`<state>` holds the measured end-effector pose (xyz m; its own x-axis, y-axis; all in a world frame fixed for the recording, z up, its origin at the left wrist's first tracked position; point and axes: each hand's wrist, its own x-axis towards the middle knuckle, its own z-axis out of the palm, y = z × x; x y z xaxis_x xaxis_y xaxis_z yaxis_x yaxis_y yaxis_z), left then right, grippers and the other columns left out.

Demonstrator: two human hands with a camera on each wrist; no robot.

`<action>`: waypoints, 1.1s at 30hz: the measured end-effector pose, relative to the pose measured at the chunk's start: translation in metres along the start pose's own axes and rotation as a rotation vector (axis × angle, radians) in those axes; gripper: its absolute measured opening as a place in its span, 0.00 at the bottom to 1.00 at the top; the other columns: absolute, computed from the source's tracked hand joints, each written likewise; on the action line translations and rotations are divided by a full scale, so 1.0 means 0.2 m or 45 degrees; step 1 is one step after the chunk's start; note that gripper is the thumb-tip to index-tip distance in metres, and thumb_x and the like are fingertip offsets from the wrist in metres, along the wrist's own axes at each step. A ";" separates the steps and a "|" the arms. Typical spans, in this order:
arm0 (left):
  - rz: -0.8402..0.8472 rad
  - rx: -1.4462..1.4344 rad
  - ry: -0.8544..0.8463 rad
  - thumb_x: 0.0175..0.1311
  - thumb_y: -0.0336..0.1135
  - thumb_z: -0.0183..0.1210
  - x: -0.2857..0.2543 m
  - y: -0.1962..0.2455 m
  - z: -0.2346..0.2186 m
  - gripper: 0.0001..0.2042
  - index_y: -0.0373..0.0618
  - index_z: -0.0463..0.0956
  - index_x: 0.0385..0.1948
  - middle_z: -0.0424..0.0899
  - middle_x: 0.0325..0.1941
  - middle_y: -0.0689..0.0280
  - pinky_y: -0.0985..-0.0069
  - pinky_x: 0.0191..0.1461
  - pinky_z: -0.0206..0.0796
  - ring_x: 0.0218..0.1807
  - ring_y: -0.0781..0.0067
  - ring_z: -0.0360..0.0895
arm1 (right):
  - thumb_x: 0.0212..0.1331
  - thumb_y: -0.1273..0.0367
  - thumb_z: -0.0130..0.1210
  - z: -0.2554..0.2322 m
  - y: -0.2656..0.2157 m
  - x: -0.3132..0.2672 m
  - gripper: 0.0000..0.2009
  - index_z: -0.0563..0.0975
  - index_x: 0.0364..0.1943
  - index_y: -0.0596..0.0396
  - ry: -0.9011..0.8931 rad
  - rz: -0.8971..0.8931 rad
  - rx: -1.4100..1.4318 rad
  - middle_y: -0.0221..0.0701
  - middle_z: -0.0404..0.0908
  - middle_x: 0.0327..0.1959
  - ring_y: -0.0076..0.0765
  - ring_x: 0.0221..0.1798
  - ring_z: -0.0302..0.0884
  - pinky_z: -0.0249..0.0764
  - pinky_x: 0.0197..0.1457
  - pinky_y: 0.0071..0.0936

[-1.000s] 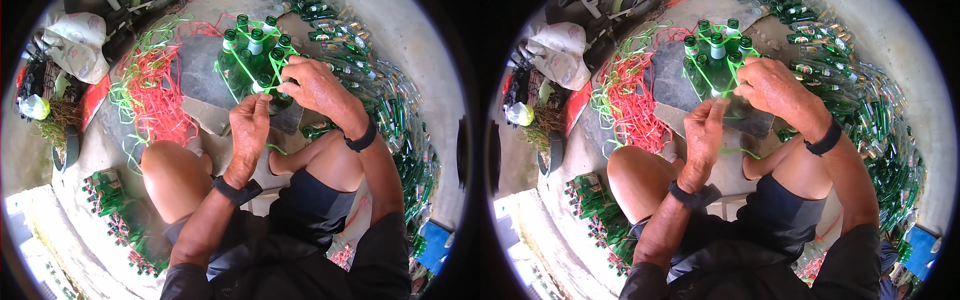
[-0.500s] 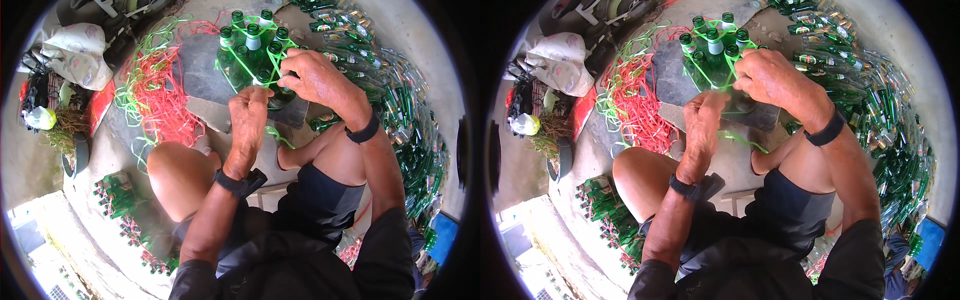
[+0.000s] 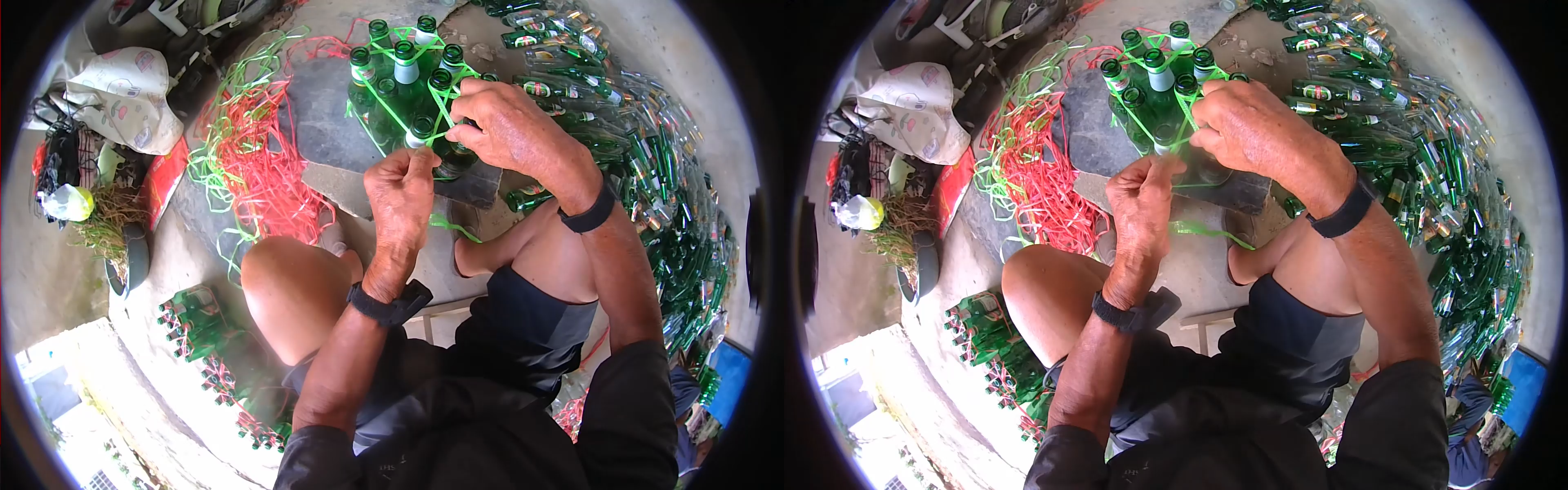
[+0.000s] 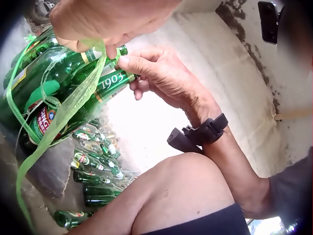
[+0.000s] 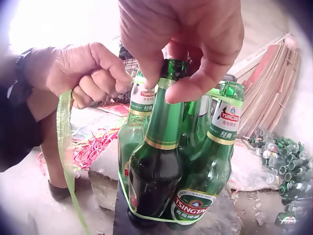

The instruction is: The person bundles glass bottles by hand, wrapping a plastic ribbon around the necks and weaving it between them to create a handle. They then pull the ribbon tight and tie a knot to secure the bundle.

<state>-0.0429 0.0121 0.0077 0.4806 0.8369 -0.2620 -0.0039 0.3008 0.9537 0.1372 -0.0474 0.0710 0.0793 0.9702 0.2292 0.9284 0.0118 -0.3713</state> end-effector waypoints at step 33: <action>0.649 0.883 -0.166 0.66 0.29 0.62 0.06 0.17 -0.11 0.09 0.32 0.79 0.27 0.76 0.19 0.48 0.66 0.29 0.69 0.18 0.58 0.74 | 0.57 0.68 0.67 0.04 0.05 0.00 0.10 0.82 0.29 0.63 0.031 0.017 0.069 0.45 0.77 0.33 0.59 0.41 0.79 0.74 0.47 0.52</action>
<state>-0.0576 0.0418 0.0331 0.6627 0.7217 0.2002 0.2685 -0.4785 0.8360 0.1443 -0.0453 0.0597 0.1009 0.9642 0.2453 0.9063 0.0126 -0.4224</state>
